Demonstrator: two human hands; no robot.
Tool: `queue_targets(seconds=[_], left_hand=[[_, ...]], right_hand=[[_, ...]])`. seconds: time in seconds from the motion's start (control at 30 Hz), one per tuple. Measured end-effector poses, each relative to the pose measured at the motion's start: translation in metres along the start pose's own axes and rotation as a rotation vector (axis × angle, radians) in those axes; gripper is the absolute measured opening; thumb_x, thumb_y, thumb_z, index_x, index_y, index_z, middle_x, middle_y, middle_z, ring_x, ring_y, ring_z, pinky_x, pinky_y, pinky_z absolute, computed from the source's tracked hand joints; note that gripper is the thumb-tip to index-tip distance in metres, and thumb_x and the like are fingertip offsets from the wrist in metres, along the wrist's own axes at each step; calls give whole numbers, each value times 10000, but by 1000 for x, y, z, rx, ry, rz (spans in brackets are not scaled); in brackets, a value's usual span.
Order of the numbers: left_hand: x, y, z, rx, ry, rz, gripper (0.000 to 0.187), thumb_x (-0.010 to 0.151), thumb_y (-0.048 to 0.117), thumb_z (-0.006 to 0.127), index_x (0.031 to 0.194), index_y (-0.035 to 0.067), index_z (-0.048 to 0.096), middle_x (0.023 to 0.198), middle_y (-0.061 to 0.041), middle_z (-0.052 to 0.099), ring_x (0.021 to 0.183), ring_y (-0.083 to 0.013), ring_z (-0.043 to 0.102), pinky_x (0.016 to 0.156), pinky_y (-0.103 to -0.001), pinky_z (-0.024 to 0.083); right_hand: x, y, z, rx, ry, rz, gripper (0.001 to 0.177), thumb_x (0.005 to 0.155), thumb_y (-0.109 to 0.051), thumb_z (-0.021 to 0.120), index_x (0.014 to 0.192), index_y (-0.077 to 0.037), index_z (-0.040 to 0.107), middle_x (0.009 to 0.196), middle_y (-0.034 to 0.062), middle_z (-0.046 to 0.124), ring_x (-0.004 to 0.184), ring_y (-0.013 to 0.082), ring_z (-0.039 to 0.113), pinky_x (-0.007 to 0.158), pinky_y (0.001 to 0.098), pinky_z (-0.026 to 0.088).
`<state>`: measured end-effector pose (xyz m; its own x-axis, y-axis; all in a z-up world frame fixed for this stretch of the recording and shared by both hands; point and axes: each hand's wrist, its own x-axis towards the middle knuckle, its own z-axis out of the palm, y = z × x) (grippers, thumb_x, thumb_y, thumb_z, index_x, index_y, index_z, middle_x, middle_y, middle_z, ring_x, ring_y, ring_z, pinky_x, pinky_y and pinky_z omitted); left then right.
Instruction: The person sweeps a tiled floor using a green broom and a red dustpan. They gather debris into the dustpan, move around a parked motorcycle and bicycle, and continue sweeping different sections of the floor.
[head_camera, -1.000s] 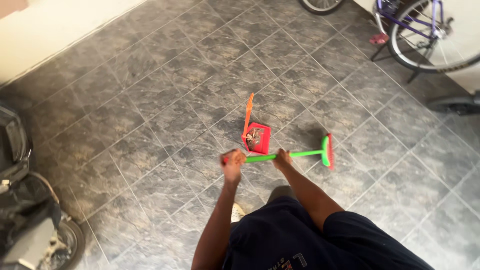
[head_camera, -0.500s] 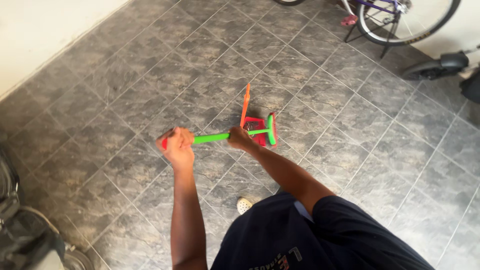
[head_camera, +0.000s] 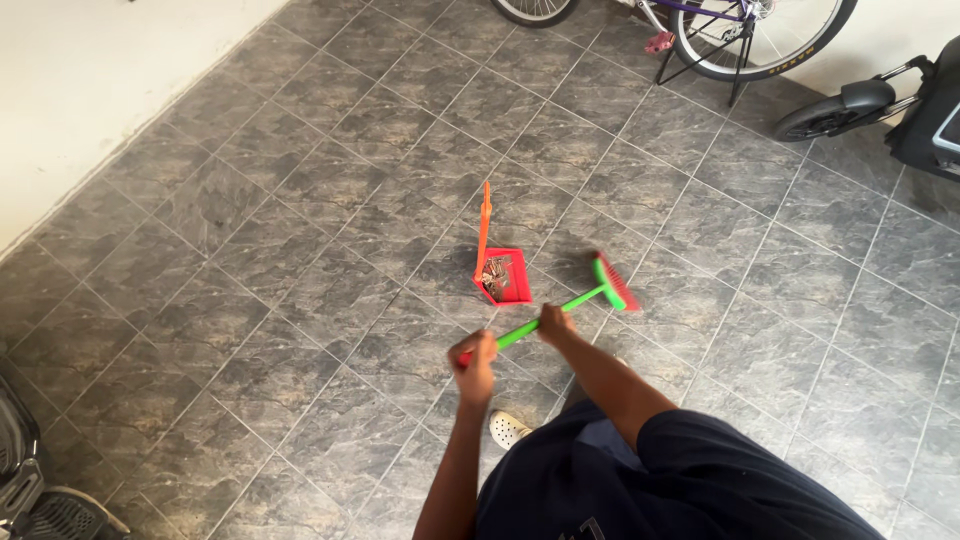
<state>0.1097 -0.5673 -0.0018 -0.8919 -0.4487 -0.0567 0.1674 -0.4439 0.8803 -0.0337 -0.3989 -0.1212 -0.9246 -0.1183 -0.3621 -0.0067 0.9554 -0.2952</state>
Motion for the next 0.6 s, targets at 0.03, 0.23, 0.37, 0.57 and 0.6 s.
queue_targets(seconds=[0.03,0.23,0.37,0.57,0.6], left_hand=[[8,10,-10,-4,-36,108,275,929,103,650,672,56,563,634,-10,522,582,-107,435,556,-292,337],[34,137,-38,-22,70,220,340,950,52,614,632,43,492,616,-14,480,569,-123,425,577,-337,367],[20,198,-18,-222,-149,346,400,931,-44,592,623,55,356,564,-15,392,497,-111,339,511,-334,258],[8,207,17,-242,-305,324,429,903,-45,556,601,101,290,516,-20,332,450,-132,299,483,-328,230],[9,197,15,-276,-347,304,417,921,-21,555,609,105,308,527,-12,342,457,-127,303,491,-330,237]], right_hand=[[-2,-13,6,9,-44,5,379,910,-324,699,1138,-29,630,1117,229,701,1080,416,692,882,535,562],[-16,-125,-8,-35,21,-299,280,844,-217,637,1091,-113,716,1293,218,611,1203,413,592,901,552,538],[-50,-156,-37,22,42,-313,247,849,-240,614,1036,-173,760,1265,184,628,1277,407,534,953,552,490],[-91,-114,-79,88,124,-271,221,899,-265,589,1004,-204,773,1067,137,748,1057,369,693,968,529,506],[-98,-98,-82,100,103,-236,235,898,-265,586,1031,-226,775,1028,144,758,1010,374,711,959,535,507]])
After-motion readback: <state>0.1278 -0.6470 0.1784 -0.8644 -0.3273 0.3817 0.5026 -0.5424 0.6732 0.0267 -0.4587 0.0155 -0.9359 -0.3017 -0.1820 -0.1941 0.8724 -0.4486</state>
